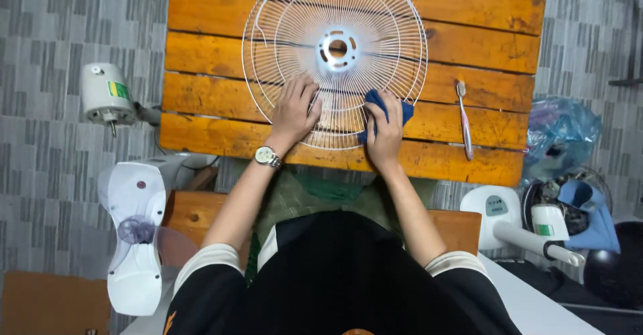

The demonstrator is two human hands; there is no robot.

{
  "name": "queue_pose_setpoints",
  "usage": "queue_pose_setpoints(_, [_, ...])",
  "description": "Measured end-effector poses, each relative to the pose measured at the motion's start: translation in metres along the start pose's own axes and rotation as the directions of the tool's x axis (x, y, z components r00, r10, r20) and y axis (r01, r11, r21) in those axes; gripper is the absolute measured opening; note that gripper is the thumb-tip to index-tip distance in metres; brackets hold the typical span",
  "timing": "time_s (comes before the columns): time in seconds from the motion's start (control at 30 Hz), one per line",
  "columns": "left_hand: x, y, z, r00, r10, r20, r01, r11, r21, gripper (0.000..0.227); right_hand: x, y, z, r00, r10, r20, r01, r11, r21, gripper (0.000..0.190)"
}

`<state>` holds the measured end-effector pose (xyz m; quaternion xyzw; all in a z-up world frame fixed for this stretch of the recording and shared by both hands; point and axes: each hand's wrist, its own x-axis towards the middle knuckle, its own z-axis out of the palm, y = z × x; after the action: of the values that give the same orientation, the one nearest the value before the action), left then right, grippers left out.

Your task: Cleaning a fan grill using a cloth and a toothbrush

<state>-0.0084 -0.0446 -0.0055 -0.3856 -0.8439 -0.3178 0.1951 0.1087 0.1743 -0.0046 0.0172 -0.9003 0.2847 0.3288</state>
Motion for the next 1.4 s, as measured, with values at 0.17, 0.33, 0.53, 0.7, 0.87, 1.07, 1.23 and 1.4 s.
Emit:
queue_pose_setpoints(0.17, [-0.007,0.011,0.019,0.990,-0.100,-0.103,0.104,0.994,0.035,0.025,-0.035,0.004,-0.003,1.000,0.027,-0.016,-0.027,1.000,-0.015,0.029])
queue_pose_setpoints(0.33, [-0.007,0.012,0.016,0.983,-0.105,-0.150,0.105,0.994,-0.013,0.023,-0.012,0.009,-0.002,0.998,0.023,0.058,-0.022,0.999,-0.026,0.029])
queue_pose_setpoints(0.53, [-0.008,0.010,0.017,0.976,-0.102,-0.194,0.106,0.994,0.014,0.024,0.058,-0.002,0.027,0.982,-0.063,0.177,0.077,0.994,-0.074,0.027])
queue_pose_setpoints(0.7, [0.000,0.025,-0.002,0.980,-0.178,-0.087,0.177,0.984,-0.013,0.025,0.105,-0.034,0.026,0.948,-0.083,0.307,0.103,0.993,-0.051,0.028])
queue_pose_setpoints(0.87, [-0.008,0.016,0.013,0.977,-0.173,-0.121,0.175,0.985,0.003,0.023,0.069,-0.019,0.018,0.949,-0.098,0.300,0.116,0.992,-0.041,0.024])
queue_pose_setpoints(1.07, [-0.015,0.009,0.024,0.972,-0.187,-0.143,0.187,0.982,-0.012,0.021,0.011,-0.012,-0.010,0.967,-0.051,0.251,0.061,0.998,-0.030,0.031])
queue_pose_setpoints(1.23, [-0.014,0.011,0.024,0.972,-0.180,-0.150,0.184,0.983,0.008,0.021,0.016,-0.009,-0.004,0.972,-0.036,0.230,0.045,0.998,-0.032,0.031])
queue_pose_setpoints(1.4, [-0.014,0.011,0.022,0.973,-0.183,-0.139,0.188,0.982,0.021,0.021,0.078,-0.024,0.023,0.964,-0.075,0.254,0.080,0.997,-0.012,0.029])
